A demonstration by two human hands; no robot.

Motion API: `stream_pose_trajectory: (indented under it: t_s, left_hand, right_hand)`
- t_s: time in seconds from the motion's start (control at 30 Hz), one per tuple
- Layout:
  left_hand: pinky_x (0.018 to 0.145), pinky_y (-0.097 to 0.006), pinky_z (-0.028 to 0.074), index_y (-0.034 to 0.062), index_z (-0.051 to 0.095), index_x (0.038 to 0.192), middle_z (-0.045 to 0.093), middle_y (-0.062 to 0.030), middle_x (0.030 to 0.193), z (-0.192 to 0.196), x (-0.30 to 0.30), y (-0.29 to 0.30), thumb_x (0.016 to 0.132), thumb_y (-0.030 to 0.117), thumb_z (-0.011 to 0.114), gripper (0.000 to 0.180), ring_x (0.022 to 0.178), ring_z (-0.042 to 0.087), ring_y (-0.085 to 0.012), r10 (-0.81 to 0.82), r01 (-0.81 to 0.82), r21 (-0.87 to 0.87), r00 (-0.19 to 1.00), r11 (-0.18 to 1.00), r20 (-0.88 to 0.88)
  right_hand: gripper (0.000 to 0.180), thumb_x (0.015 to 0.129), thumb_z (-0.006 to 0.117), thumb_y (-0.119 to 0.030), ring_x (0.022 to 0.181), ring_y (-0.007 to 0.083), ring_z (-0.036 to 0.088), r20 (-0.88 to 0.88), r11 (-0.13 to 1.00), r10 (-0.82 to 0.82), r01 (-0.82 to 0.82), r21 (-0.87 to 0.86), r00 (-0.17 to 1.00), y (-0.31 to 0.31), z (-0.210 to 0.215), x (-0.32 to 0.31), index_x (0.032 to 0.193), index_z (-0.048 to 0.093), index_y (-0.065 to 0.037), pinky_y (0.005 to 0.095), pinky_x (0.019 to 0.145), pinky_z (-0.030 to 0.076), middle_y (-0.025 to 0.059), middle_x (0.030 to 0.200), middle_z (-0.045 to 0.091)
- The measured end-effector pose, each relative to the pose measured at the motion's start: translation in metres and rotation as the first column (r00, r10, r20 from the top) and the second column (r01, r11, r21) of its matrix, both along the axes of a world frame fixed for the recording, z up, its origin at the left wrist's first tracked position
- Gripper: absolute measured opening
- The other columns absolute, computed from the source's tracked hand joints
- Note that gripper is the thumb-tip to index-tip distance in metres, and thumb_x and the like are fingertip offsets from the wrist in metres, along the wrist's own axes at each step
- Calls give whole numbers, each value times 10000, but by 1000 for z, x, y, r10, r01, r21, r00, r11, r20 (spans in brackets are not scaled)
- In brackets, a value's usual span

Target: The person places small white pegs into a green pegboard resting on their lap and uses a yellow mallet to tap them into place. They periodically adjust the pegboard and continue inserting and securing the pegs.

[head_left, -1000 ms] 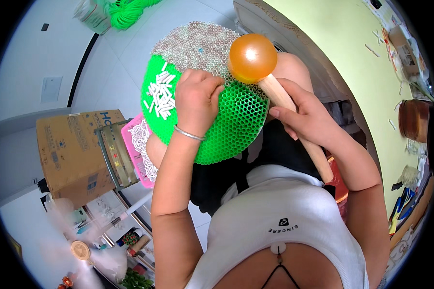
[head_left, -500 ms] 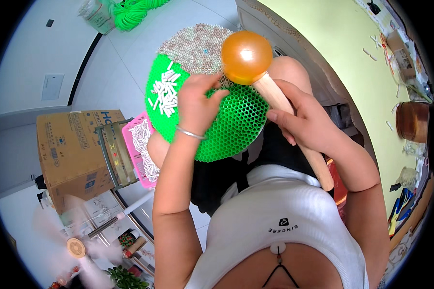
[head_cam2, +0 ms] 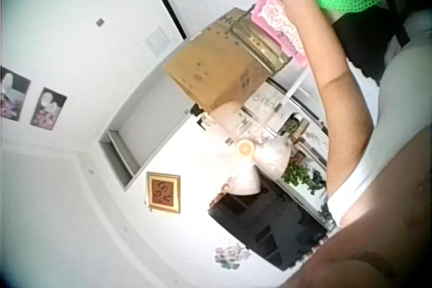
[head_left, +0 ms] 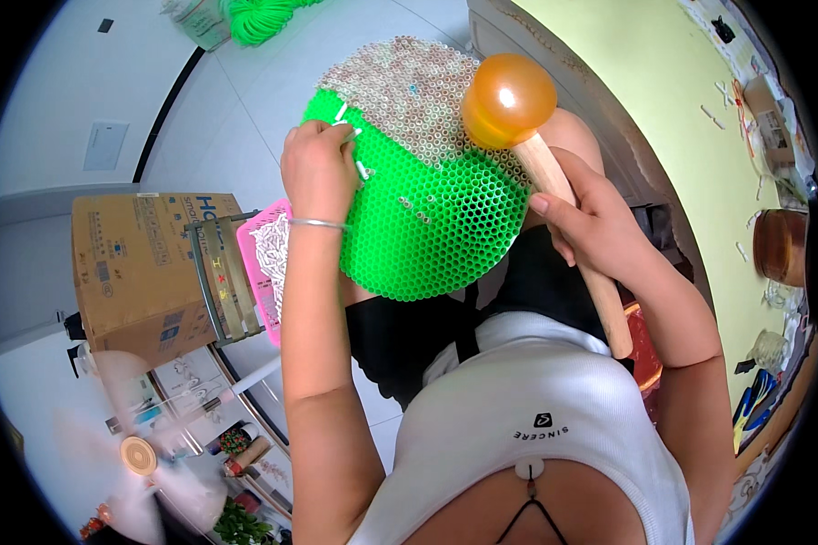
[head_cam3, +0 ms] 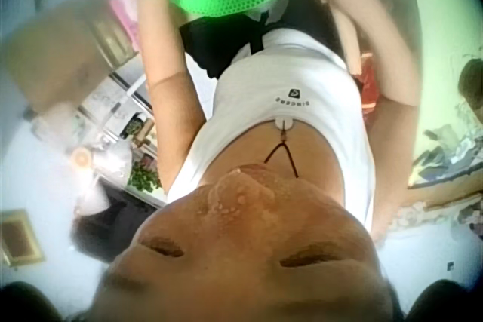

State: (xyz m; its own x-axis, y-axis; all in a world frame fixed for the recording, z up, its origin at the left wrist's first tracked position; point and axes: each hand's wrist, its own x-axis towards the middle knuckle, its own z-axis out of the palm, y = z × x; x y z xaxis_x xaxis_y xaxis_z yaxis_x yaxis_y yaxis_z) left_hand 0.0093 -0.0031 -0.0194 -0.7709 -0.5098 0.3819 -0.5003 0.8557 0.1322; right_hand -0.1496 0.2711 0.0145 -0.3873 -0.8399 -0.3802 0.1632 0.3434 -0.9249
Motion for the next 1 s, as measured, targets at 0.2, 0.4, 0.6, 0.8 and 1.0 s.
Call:
stream_pose_trajectory:
  t_s: [0.2,0.4,0.6,0.8,1.0]
  left_hand:
    - [721,-362,505,50,719,897,645,-91,844,-10,-9,-11,766,67,752,136,787,628,-254,-70,85,-135,991,987,116]
    - [708,-243,504,16,682,908,683,-37,853,3,-20,48,808,-10,729,114,764,632,-99,-4,295,683,920,668,-393]
    - [666,-325,512,17,660,875,663,-113,812,-7,-26,68,774,-12,730,127,735,649,-256,-304,352,263,930,898,-206]
    - [676,-398,496,30,647,851,636,-141,792,-12,-30,72,748,-2,722,132,761,622,-337,-357,404,208,906,891,-227]
    - [673,-404,493,27,644,845,632,-144,793,-17,-27,77,746,-5,716,128,757,619,-340,-286,352,256,922,900,-262]
  right_hand:
    - [403,969,594,-139,444,78,473,67,999,43,-41,-21,997,4,-6,-3,1319,455,4,234,411,403,31,763,552]
    - [399,961,601,-128,453,74,476,89,999,23,-19,-49,996,5,-8,-5,1309,458,6,231,418,403,25,765,554]
    - [405,958,602,-124,456,72,478,91,998,46,-42,-42,995,3,-8,-7,1315,457,5,227,426,411,25,768,560]
    - [405,958,603,-127,458,71,481,63,999,42,-40,-30,997,4,-8,-6,1314,460,6,227,428,415,24,754,562]
    - [424,963,599,-135,457,75,485,82,999,35,-33,-25,996,3,-6,0,1330,449,12,230,426,419,29,752,563]
